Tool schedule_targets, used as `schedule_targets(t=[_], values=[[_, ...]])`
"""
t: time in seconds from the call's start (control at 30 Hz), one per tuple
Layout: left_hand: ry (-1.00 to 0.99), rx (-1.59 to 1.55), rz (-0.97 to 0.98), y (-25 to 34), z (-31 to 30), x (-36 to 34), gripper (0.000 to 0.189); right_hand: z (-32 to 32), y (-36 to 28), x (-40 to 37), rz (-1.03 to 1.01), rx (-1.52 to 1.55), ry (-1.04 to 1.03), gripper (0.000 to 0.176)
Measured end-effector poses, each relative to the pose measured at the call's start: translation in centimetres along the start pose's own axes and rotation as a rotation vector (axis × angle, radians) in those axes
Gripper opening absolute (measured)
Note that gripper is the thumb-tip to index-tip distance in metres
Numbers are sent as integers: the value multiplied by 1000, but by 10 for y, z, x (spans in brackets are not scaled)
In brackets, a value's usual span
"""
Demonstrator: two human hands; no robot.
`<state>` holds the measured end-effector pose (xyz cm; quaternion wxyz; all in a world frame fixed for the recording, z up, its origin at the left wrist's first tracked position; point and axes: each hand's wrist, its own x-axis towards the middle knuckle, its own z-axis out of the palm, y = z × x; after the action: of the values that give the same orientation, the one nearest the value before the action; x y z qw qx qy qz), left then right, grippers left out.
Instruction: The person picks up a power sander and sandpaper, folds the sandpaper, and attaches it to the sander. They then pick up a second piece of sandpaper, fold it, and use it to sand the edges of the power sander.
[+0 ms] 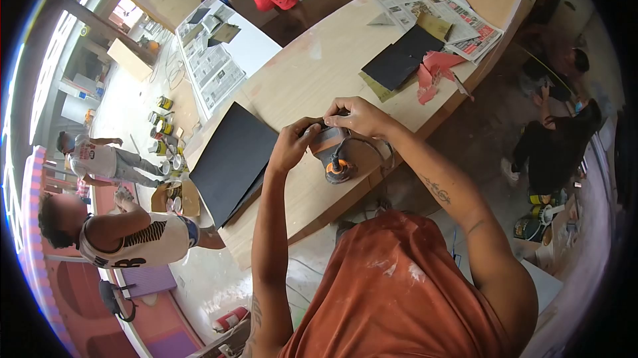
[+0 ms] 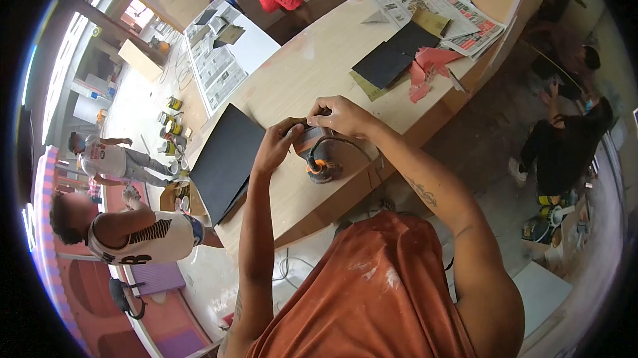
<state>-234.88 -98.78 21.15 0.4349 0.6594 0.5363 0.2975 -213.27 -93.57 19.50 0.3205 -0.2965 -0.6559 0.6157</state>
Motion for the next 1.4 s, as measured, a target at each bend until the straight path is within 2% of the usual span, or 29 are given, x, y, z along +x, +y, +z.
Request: schedule_targets(t=[0.07, 0.2, 0.27, 0.3, 0.37, 0.5, 0.6, 0.67, 0.8, 0.83, 0.9, 0.97, 1.0, 1.07, 1.1, 1.17, 1.3, 1.33, 1.4], values=[[99, 21, 22, 3, 4, -3, 35, 2, -5, 1, -31, -100, 23, 14], [135, 22, 5, -3, 4, -2, 34, 8, -2, 3, 37, -91, 71, 12], [169, 15, 35, -9, 6, -2, 32, 10, -1, 2, -100, -271, 150, 11], [171, 15, 35, -8, 6, -4, 32, 9, -1, 1, -101, -271, 148, 11], [190, 22, 80, -5, 8, -5, 30, 6, 0, -1, -46, -77, 65, 12], [192, 41, 97, -7, 6, -4, 28, 3, -1, 2, -63, -75, 11, 12], [172, 153, 152, -2, -1, -7, 26, 5, -3, -2, -119, -200, 32, 12], [106, 241, 275, 1, -6, -7, 25, 7, 1, -3, -192, -209, 58, 13], [113, 276, 244, 5, -7, -10, 24, 8, -6, -2, -273, -358, 67, 16], [124, 257, 271, 4, -5, -10, 25, 10, -6, 0, -272, -353, 65, 16], [135, 237, 293, -1, -6, -11, 26, 12, -5, 3, -122, -266, 39, 14], [42, 169, 117, -5, -7, -11, 31, 13, -2, 5, -179, -286, 65, 14], [45, 167, 114, -11, -8, -10, 31, 13, -2, 5, -236, -307, 96, 15], [36, -112, 132, -24, -7, -9, 40, 14, -2, 4, -242, -290, 114, 15], [39, -117, 126, -25, -7, -11, 40, 15, -3, 2, -248, -273, 136, 15], [49, -225, 109, -27, -8, -13, 45, 13, -7, 0, -192, -270, 115, 13], [81, 135, 124, -16, -13, -20, 34, 13, -13, -2, -83, -196, 69, 10], [81, 135, 117, -10, -15, -22, 34, 13, -9, -1, -81, -191, 65, 10], [61, 254, 89, -3, -16, -23, 33, 12, -3, 1, -207, -227, 75, 10]])
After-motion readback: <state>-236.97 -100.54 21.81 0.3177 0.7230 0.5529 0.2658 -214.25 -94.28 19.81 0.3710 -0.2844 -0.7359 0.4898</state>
